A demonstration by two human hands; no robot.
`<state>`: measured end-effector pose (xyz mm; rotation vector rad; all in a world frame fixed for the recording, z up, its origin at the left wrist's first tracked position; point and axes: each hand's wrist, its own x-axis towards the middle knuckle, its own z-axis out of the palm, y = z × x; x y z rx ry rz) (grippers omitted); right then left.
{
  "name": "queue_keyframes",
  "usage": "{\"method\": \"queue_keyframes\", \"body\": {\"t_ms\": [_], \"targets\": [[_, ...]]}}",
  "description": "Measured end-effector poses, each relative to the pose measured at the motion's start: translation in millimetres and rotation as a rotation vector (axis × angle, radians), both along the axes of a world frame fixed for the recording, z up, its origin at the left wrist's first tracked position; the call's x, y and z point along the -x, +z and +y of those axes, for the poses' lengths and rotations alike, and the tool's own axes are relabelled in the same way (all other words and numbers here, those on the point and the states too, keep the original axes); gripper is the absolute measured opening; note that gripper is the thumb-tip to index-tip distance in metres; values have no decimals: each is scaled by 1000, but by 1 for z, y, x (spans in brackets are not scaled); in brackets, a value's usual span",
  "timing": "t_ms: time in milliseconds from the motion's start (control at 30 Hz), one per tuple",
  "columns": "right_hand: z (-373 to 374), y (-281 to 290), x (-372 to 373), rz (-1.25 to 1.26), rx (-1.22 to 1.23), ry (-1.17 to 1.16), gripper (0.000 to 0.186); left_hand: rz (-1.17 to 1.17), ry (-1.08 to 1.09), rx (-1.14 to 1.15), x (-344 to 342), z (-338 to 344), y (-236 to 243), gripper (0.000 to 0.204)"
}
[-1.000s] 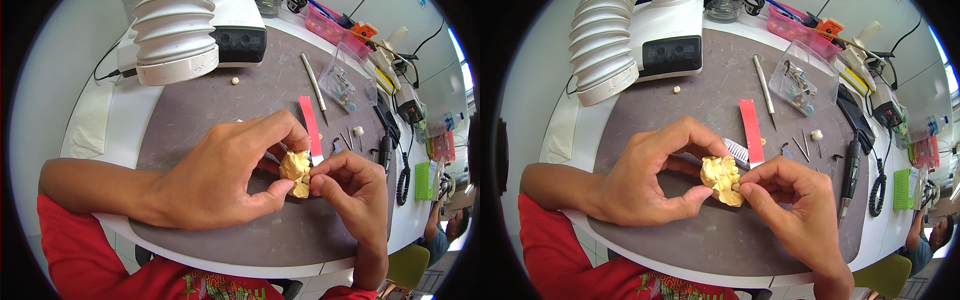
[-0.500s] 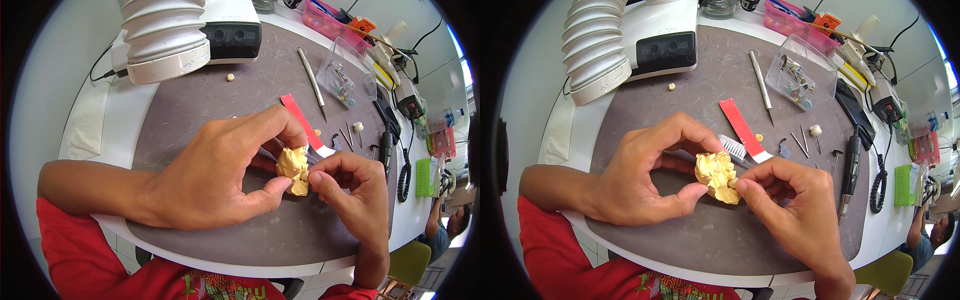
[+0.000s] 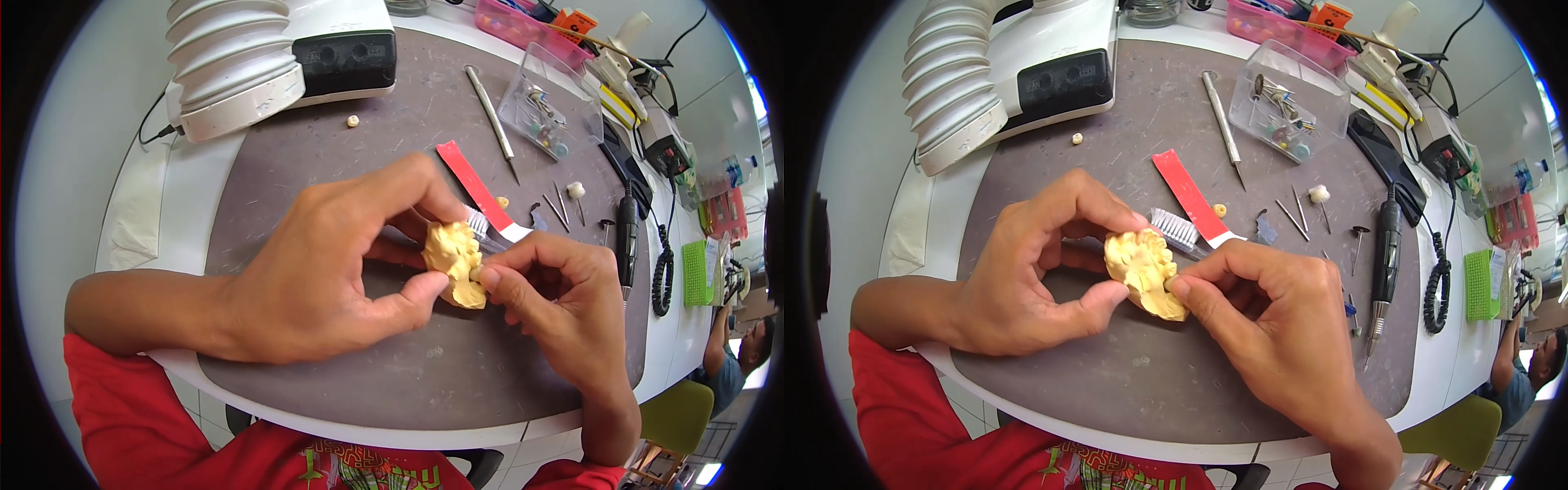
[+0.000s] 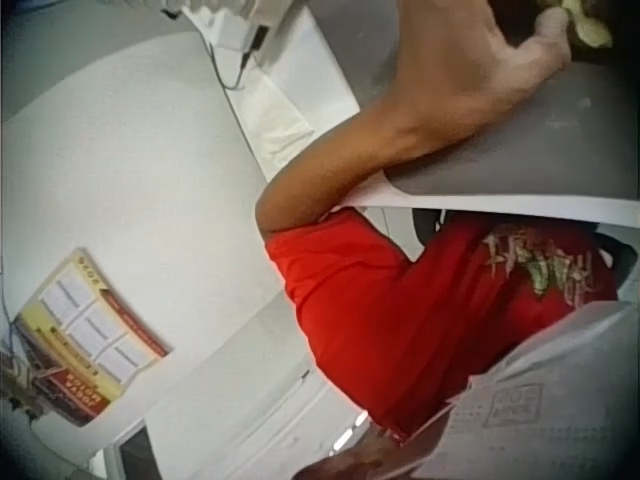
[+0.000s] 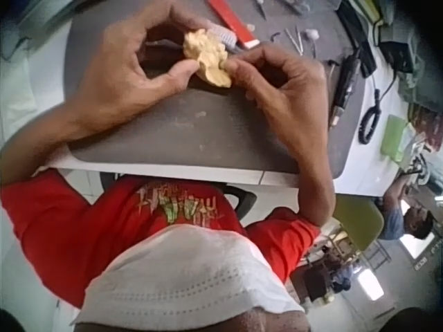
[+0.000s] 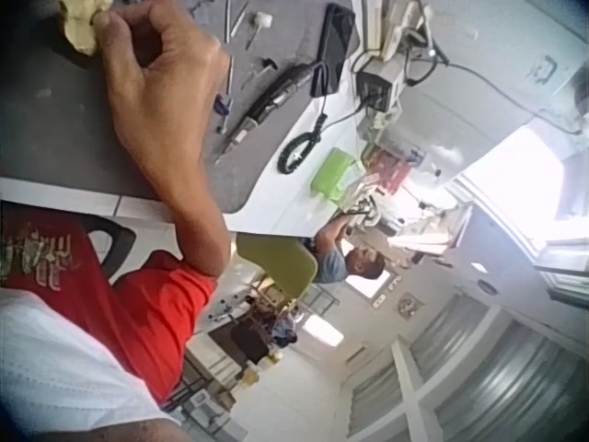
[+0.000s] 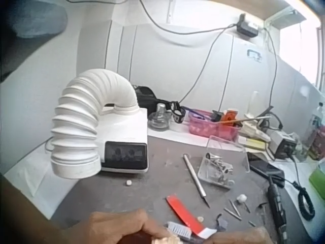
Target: Polishing a prosthetic tooth with a rotary tool and fitting it onto a dental cast.
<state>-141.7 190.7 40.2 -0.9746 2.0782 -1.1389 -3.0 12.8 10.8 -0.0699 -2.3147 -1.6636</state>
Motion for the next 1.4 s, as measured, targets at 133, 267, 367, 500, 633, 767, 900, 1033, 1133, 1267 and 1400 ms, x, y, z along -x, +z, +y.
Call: {"method": "queue_keyframes", "body": {"t_ms": [133, 267, 367, 500, 633, 767, 900, 1033, 1133, 1267, 1400], "targets": [[4, 1, 3, 23, -60, 33, 13, -194, 6, -156, 1, 1, 8, 43], [5, -5, 3, 6, 49, 22, 13, -192, 16, -137, 0, 2, 7, 42], [4, -5, 4, -6, 55, 16, 13, -198, 18, -144, 3, 2, 6, 42], [2, -8, 5, -16, 67, 23, 12, -195, 12, -151, 6, 0, 6, 42], [4, -3, 4, 111, 82, 109, 12, -164, 10, -131, 2, 0, 10, 42], [5, -4, 1, 210, 134, 108, 17, -196, 25, -187, 1, 0, 7, 42], [13, -1, -3, -50, 137, 12, 25, 108, -25, 45, -3, 0, 0, 47], [14, 0, 0, -171, 234, -24, 30, 204, -87, -42, -4, 7, -1, 56], [14, -3, 8, 41, 321, 114, 32, 5, -64, -457, -3, 10, 12, 55], [9, -5, 7, 213, 418, 226, 36, -280, -217, -481, -2, 2, 9, 43], [9, -6, 7, 279, 416, 228, 39, -259, -184, -569, 1, 4, 8, 35]]}}
